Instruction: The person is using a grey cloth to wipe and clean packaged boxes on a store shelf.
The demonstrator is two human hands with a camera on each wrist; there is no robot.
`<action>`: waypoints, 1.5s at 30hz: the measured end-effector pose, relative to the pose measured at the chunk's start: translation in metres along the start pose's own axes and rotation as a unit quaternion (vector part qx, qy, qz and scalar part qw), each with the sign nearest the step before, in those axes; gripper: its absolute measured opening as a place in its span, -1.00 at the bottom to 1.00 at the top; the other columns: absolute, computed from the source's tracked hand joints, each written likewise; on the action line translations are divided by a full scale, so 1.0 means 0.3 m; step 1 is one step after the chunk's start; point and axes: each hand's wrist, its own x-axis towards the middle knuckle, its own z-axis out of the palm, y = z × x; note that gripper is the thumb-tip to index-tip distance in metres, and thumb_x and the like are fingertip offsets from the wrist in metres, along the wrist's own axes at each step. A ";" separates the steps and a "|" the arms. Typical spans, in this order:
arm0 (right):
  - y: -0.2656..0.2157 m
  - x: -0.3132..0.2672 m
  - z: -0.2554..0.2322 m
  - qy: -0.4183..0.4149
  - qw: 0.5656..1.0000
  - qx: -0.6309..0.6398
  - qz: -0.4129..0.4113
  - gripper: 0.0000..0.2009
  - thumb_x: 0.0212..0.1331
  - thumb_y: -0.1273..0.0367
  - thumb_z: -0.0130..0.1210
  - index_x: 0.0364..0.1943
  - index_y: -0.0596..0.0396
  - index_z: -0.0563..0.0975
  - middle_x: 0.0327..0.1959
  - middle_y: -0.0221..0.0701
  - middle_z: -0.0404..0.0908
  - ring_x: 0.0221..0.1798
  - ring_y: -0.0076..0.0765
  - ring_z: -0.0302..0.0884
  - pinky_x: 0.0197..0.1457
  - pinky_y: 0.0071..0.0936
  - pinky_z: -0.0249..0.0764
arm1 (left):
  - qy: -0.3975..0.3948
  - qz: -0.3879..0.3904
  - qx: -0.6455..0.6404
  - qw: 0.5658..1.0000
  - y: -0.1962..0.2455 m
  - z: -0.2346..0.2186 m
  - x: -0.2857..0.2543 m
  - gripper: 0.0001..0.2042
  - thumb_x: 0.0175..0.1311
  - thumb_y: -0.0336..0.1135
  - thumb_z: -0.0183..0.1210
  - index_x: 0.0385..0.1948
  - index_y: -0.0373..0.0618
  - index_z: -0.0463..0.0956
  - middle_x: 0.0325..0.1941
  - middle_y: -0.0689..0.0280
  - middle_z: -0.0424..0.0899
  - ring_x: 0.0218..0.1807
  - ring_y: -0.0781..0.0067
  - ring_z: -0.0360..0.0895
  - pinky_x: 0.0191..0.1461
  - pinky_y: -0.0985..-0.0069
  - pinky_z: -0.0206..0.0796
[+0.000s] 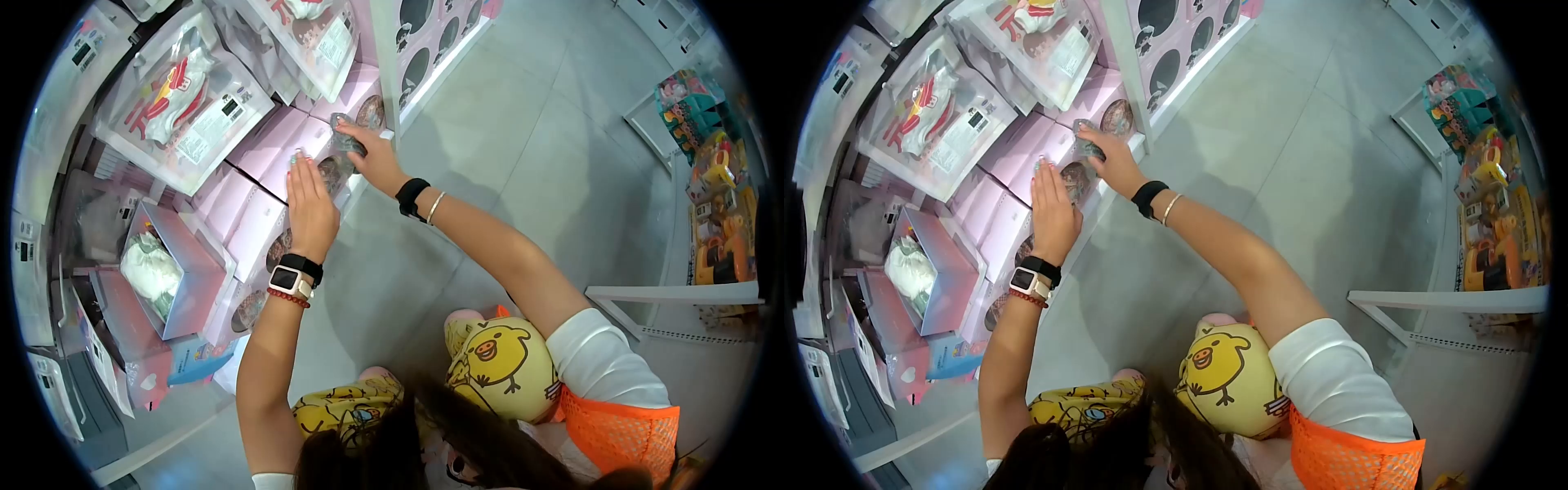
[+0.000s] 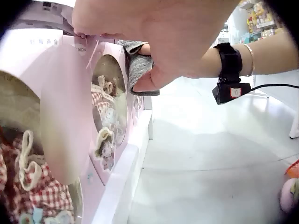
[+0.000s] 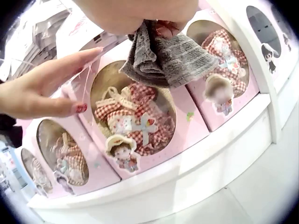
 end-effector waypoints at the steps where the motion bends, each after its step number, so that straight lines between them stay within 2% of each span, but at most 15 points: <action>1: -0.022 -0.019 0.002 -0.014 1.000 0.021 0.004 -0.48 -0.04 0.64 0.12 0.13 0.10 0.45 0.20 -0.14 0.48 0.26 0.03 0.40 0.31 -0.27 0.34 | -0.003 -0.002 -0.001 1.000 0.004 0.003 -0.009 -0.21 -0.07 -0.51 0.13 0.30 -0.59 -0.01 0.44 -0.24 -0.01 0.47 -0.16 0.00 0.54 0.09 -0.26; 8: -0.069 -0.076 0.105 0.135 0.982 0.105 0.084 -0.51 0.07 0.58 0.00 0.19 0.15 0.41 0.27 -0.12 0.42 0.31 0.00 0.36 0.33 -0.36 0.29 | -0.019 -0.035 -0.052 0.998 -0.004 -0.013 -0.011 -0.19 -0.07 -0.51 0.14 0.30 -0.61 -0.04 0.43 -0.28 -0.03 0.47 -0.25 -0.06 0.53 0.04 -0.27; 19: -0.101 -0.220 0.141 -0.052 0.998 0.040 0.020 -0.53 0.13 0.57 0.00 0.20 0.12 0.42 0.21 -0.17 0.48 0.19 -0.04 0.45 0.26 -0.30 0.34 | 0.008 -0.041 -0.063 0.997 -0.010 0.037 -0.013 -0.22 0.00 -0.51 0.10 0.32 -0.58 -0.06 0.46 -0.25 -0.07 0.50 -0.20 -0.10 0.54 0.04 -0.33; 23: -0.033 -0.325 0.095 -0.210 0.957 0.099 0.176 -0.57 0.03 0.57 -0.04 0.07 0.19 0.49 -0.01 -0.04 0.58 0.04 0.04 0.53 0.15 -0.27 0.42 | 0.014 0.093 -0.118 0.989 0.031 -0.030 -0.003 -0.29 0.03 -0.59 0.06 0.32 -0.49 0.01 0.42 -0.24 0.05 0.45 -0.26 0.00 0.51 0.00 -0.22; 28: -0.004 -0.145 -0.278 -0.484 0.804 0.255 0.234 -0.49 0.08 0.51 0.06 0.22 0.13 0.41 0.01 -0.35 0.59 0.05 -0.52 0.43 0.15 -0.42 0.40 | 0.031 0.246 -0.284 0.926 0.156 -0.200 0.042 -0.32 0.01 -0.61 0.10 0.30 -0.24 0.15 0.38 -0.09 0.19 0.36 -0.26 0.17 0.41 0.01 0.07; 30: -0.012 -0.175 -0.412 -0.306 0.793 0.389 0.357 -0.53 0.09 0.50 0.07 0.17 0.13 0.43 -0.08 -0.25 0.63 -0.08 -0.36 0.56 0.00 -0.37 0.47 | 0.044 0.223 -0.295 0.928 0.164 -0.208 0.072 -0.34 0.03 -0.60 0.10 0.30 -0.23 0.16 0.38 -0.08 0.20 0.36 -0.24 0.18 0.41 0.02 0.08; 31: 0.013 -0.187 -0.472 -0.404 0.853 0.040 0.328 -0.57 0.07 0.53 0.06 0.12 0.20 0.45 -0.11 -0.14 0.63 -0.09 -0.20 0.57 0.00 -0.29 0.47 | 0.061 0.201 -0.301 0.930 0.161 -0.210 0.088 -0.35 0.04 -0.60 0.10 0.29 -0.21 0.17 0.37 -0.06 0.21 0.36 -0.23 0.18 0.40 0.03 0.10; 32: 0.043 -0.208 -0.529 -0.443 0.799 -0.314 0.257 -0.60 0.06 0.57 0.05 0.07 0.26 0.47 -0.14 -0.03 0.62 -0.10 -0.05 0.59 -0.01 -0.22 0.48 | 0.059 0.185 -0.293 0.936 0.162 -0.201 0.090 -0.39 0.08 -0.61 0.07 0.28 -0.24 0.18 0.37 -0.07 0.21 0.36 -0.22 0.19 0.39 0.02 0.10; 33: 0.050 -0.287 -0.601 -0.320 0.859 -0.360 0.174 -0.65 0.01 0.56 0.07 -0.03 0.19 0.52 -0.29 0.01 0.61 -0.20 0.14 0.54 -0.10 -0.14 0.47 | 0.048 0.195 -0.283 0.938 0.172 -0.183 0.085 -0.39 0.08 -0.61 0.07 0.28 -0.24 0.18 0.37 -0.07 0.21 0.36 -0.22 0.19 0.39 0.02 0.10; 35: 0.009 -0.291 -0.705 -0.260 0.905 -0.251 0.227 -0.70 0.04 0.54 0.07 -0.08 0.13 0.56 -0.28 -0.03 0.61 -0.21 0.04 0.57 -0.15 -0.22 0.49 | 0.015 0.183 -0.326 0.927 0.208 -0.124 0.056 -0.39 0.08 -0.61 0.07 0.28 -0.26 0.18 0.37 -0.09 0.22 0.35 -0.22 0.20 0.39 0.03 0.09; 37: -0.027 -0.313 -0.778 -0.031 0.892 0.259 0.369 -0.76 0.19 0.50 0.02 -0.07 0.10 0.57 -0.32 -0.20 0.66 -0.27 -0.20 0.61 -0.21 -0.31 0.49 | -0.061 0.201 -0.348 0.914 0.240 -0.048 0.000 -0.40 0.08 -0.59 0.08 0.26 -0.29 0.20 0.34 -0.08 0.26 0.34 -0.18 0.23 0.41 0.08 0.09; 38: -0.005 -0.345 -0.801 -0.019 0.892 0.265 0.365 -0.76 0.19 0.50 0.02 -0.07 0.10 0.57 -0.32 -0.20 0.66 -0.27 -0.20 0.61 -0.21 -0.31 0.49 | -0.098 0.211 -0.354 0.906 0.259 -0.005 -0.038 -0.40 0.07 -0.59 0.09 0.26 -0.30 0.20 0.33 -0.07 0.27 0.34 -0.17 0.24 0.42 0.10 0.09; 40: 0.027 -0.423 -0.810 -0.177 0.833 -0.254 0.459 -0.79 0.34 0.40 0.00 -0.05 0.18 0.55 -0.27 -0.48 0.63 -0.24 -0.47 0.52 -0.10 -0.52 0.45 | -0.174 0.222 -0.389 0.877 0.315 0.057 -0.120 -0.40 0.06 -0.61 0.08 0.25 -0.31 0.21 0.31 -0.07 0.31 0.33 -0.13 0.27 0.40 0.12 0.13; 43: 0.003 -0.485 -0.810 -0.042 0.858 0.222 0.462 -0.80 0.35 0.37 0.01 -0.07 0.12 0.58 -0.26 -0.49 0.63 -0.18 -0.47 0.51 -0.02 -0.57 0.40 | -0.273 0.244 -0.444 0.818 0.355 0.081 -0.184 -0.39 0.05 -0.63 0.07 0.26 -0.31 0.21 0.29 -0.08 0.32 0.32 -0.13 0.29 0.37 0.14 0.19; 45: 0.084 -0.574 -0.777 0.015 0.830 0.295 0.473 -0.78 0.33 0.37 0.02 -0.02 0.08 0.57 -0.19 -0.36 0.65 -0.13 -0.42 0.52 0.04 -0.55 0.38 | -0.292 0.239 -0.446 0.811 0.358 0.093 -0.210 -0.40 0.04 -0.64 0.07 0.25 -0.32 0.21 0.28 -0.09 0.33 0.31 -0.13 0.29 0.36 0.16 0.21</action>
